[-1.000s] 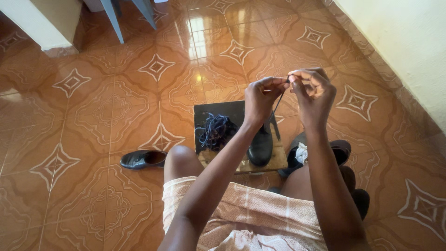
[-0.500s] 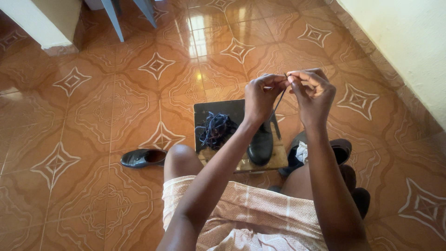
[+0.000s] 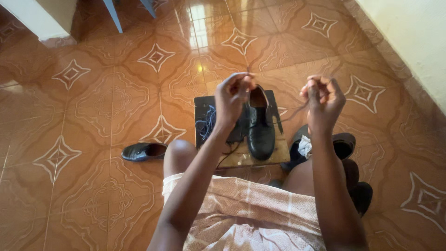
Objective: The person sits on the floor and works on a black leather shoe placed on a small stool. They wipe the shoe with a cloth, then thread a dark shoelace through the eyelets, pulling and adjusting it repeatedly.
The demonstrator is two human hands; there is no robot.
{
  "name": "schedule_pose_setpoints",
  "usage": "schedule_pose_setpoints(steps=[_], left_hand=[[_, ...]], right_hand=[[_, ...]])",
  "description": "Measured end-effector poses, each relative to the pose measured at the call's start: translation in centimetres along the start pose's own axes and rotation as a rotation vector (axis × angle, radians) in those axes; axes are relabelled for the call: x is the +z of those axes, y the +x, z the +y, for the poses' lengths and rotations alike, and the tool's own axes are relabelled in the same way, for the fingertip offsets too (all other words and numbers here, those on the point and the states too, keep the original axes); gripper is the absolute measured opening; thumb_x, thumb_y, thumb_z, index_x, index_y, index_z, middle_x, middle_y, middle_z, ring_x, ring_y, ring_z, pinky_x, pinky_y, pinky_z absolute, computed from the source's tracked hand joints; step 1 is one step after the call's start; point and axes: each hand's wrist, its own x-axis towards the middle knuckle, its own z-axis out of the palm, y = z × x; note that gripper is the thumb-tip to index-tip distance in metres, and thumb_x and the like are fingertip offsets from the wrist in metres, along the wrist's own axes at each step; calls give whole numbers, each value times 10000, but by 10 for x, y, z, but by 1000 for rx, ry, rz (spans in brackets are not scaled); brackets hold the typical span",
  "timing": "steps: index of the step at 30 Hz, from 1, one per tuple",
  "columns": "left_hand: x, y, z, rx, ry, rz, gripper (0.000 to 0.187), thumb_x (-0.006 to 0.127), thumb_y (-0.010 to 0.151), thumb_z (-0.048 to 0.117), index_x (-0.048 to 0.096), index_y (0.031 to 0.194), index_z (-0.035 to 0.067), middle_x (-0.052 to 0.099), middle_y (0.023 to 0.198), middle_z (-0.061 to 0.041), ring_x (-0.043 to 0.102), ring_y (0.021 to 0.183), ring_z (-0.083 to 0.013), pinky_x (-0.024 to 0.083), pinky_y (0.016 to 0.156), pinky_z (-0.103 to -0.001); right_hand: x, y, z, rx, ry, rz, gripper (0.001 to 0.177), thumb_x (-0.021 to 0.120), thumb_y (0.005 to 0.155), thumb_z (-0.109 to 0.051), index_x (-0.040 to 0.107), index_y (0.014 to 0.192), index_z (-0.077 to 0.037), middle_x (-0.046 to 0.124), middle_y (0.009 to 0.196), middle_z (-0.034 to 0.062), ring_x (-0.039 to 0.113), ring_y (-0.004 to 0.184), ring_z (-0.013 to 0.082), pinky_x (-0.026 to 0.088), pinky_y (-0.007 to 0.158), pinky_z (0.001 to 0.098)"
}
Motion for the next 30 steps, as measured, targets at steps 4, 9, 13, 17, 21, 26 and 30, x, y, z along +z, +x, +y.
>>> schedule_pose_setpoints(steps=[4, 9, 13, 17, 21, 26, 30], left_hand=[[-24, -11, -35, -83, 296, 15, 212, 715, 967, 207, 806, 1078, 51, 754, 799, -90, 556, 656, -113, 453, 597, -288], [-33, -18, -96, -106, 641, -81, 260, 778, 856, 285, 806, 990, 65, 776, 882, -124, 745, 792, -219, 580, 744, -370], [-24, -29, -133, -259, 935, -143, 225, 776, 852, 287, 842, 979, 113, 764, 927, -160, 733, 881, -309, 577, 839, -422], [-6, -39, -147, 28, 1136, -28, 379, 875, 687, 266, 743, 961, 39, 680, 1037, -188, 640, 1000, -383, 523, 800, -450], [13, -43, -161, 7, 861, -99, 435, 896, 706, 230, 689, 1050, 63, 647, 1054, -150, 625, 1027, -366, 509, 891, -447], [21, -45, -179, -78, 751, -98, 573, 931, 603, 196, 629, 1059, 26, 658, 1045, -160, 635, 1022, -364, 512, 868, -450], [22, -43, -187, -137, 726, -59, 476, 929, 658, 205, 645, 995, 26, 684, 982, -149, 656, 982, -343, 524, 858, -441]], right_hand=[[-11, -23, 43, 83, -241, -121, 93, 671, 999, -16, 724, 1069, -46, 745, 933, 108, 706, 797, 143, 571, 701, 285], [-12, -56, 108, 95, -529, -278, 80, 737, 929, -102, 763, 1000, -76, 744, 974, 73, 721, 812, 164, 582, 718, 321], [-11, -67, 143, 82, -746, -448, 86, 769, 885, -140, 773, 955, -90, 729, 914, 102, 711, 801, 238, 565, 745, 371], [1, -72, 147, 50, -855, -477, 100, 777, 873, -164, 766, 941, -90, 698, 948, 114, 698, 851, 302, 556, 767, 421], [13, -81, 135, -23, -939, -467, 68, 770, 881, -153, 760, 918, -96, 675, 962, 111, 676, 904, 342, 541, 774, 453], [26, -81, 127, -97, -907, -494, 72, 758, 869, -119, 746, 934, -92, 640, 952, 107, 648, 940, 336, 534, 800, 446], [30, -85, 129, -115, -902, -457, 77, 749, 861, -99, 745, 937, -90, 629, 948, 96, 622, 970, 326, 520, 808, 452]])
